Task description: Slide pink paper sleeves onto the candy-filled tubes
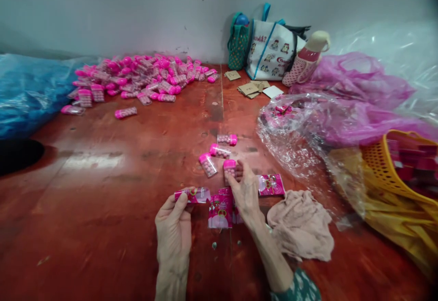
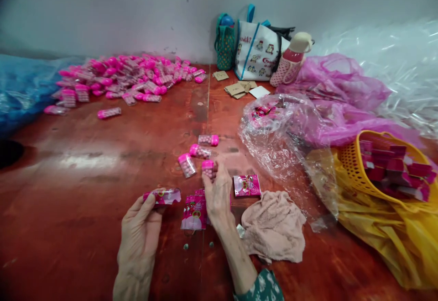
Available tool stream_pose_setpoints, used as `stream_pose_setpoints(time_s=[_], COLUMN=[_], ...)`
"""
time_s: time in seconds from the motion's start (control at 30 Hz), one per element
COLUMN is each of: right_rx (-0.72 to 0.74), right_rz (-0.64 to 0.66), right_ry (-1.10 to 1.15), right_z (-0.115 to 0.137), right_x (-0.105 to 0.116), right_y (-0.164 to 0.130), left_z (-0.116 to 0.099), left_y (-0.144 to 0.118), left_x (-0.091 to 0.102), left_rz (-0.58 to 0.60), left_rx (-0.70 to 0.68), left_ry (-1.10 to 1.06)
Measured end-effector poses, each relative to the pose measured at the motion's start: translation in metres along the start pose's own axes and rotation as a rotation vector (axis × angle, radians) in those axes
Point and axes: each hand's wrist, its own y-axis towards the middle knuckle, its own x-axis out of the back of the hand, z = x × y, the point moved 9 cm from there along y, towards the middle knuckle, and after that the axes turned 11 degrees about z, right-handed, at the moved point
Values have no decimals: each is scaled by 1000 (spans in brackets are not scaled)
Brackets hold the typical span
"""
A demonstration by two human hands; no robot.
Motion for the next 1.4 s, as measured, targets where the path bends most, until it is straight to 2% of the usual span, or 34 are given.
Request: stream_pose_setpoints(time_s=[0.2, 0.3, 0.47, 0.67, 0.8, 0.93, 1.03, 1.17, 1.4], right_rx=[-105, -228, -307, -347, -339, -322, -342, -322, -194], right_rz=[348, 489, 536, 659, 633, 586, 558, 507, 366], right_ry=[480, 749, 627, 802, 812, 811, 818, 728, 503], right_z=[14, 15, 11, 18, 13, 11, 10, 10, 16], right_x=[-10, -18, -11, -12, -18, -24, -27, -25, -6], right_y=[-21, -40, -54, -64, -63, -62, -63, -63, -56], left_z=[-2, -3, -5, -2, 3, 4, 8, 17, 41], left_y=[0, -1, -6, -10, -9, -11, -13, -15, -25], left_x=[-5, -12, -25, -36, -39, -42, -42, -43, -56], left_rz=[37, 92, 212, 336, 347, 302, 247, 203, 242], left_rx=[-31, -36, -27, -2, -2, -41, -22, 57, 283], left_ry=[35, 73, 147, 202, 211, 175, 135, 93, 59])
